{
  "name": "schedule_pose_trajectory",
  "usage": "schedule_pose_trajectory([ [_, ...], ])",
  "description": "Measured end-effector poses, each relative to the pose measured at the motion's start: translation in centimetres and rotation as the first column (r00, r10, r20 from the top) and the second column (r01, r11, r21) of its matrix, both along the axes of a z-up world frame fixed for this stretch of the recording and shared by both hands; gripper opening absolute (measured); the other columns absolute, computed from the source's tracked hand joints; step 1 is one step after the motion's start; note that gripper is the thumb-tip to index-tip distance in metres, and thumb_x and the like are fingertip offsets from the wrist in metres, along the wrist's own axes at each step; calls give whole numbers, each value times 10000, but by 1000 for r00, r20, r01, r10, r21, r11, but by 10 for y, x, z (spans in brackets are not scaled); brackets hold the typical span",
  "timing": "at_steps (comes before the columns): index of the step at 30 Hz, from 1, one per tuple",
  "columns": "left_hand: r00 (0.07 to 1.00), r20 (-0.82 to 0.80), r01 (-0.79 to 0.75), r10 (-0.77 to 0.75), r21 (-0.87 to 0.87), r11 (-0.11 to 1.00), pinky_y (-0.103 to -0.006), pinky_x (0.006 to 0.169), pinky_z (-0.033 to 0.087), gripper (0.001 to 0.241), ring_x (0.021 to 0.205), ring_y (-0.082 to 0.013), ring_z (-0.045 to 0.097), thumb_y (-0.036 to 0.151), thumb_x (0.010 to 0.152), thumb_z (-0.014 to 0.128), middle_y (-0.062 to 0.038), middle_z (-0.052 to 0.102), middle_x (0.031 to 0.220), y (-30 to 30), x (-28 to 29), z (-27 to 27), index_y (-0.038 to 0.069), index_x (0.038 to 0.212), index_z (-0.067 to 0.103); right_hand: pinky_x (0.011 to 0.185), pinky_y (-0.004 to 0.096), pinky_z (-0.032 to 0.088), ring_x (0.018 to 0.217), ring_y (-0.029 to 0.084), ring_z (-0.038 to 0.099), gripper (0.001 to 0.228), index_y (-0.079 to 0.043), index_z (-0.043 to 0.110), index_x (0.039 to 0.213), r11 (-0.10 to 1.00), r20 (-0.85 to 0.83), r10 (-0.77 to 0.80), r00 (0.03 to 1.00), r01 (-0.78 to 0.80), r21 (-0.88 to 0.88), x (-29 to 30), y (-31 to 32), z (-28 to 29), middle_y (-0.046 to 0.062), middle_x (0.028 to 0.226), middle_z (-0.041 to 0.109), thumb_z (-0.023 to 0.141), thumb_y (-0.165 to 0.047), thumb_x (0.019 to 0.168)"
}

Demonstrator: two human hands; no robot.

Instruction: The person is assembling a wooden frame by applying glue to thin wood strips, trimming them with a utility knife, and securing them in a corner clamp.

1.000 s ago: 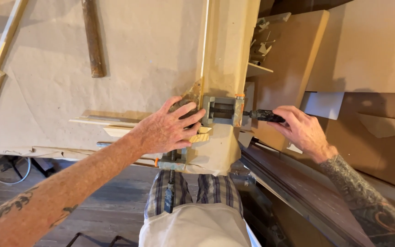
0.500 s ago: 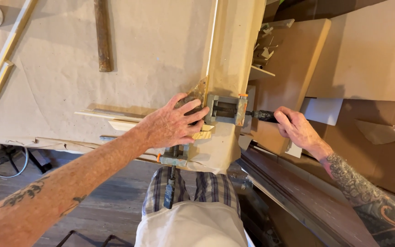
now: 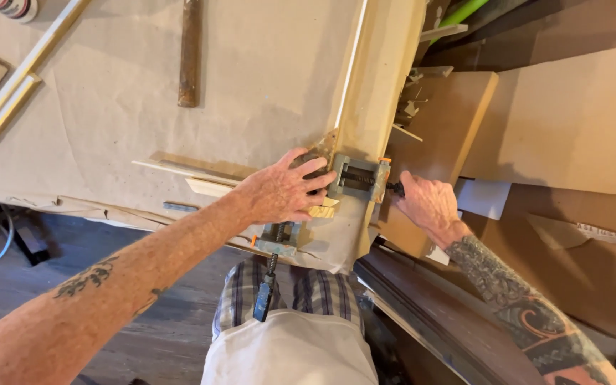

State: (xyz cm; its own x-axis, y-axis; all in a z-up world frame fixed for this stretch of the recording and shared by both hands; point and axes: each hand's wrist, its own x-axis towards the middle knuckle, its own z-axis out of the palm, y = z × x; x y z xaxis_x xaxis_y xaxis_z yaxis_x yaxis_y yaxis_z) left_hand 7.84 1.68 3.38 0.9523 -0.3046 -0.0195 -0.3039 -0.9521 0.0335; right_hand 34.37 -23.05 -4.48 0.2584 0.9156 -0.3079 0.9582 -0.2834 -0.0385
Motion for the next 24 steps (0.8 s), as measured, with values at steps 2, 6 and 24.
schedule_pose_trajectory([
  [2,1000,-6,-5,5,19,1000,-575,1134,336,455,1402,-307,355,580,909,663,-74,490,1434,0,1,2,209,1172,669,663,472,594,701,360,752,226,-139,576,895,997,-36,-57,998,56,-53,7,-2,-14,92,709,688,674,-334,837],
  [6,1000,-9,-6,6,39,999,-558,1133,333,448,1392,-292,339,613,923,626,-49,494,1402,0,3,3,236,1160,669,646,459,583,707,396,753,274,-107,645,724,972,-134,-203,970,184,-144,21,-3,-37,129,618,694,648,-369,804],
  [24,1000,-8,-16,16,44,999,-563,1120,346,443,1390,-302,342,613,924,635,-58,498,1382,-3,3,2,234,1152,666,609,444,571,665,318,740,220,-153,574,931,990,96,-113,989,104,99,2,-20,-19,66,661,658,726,-287,846],
])
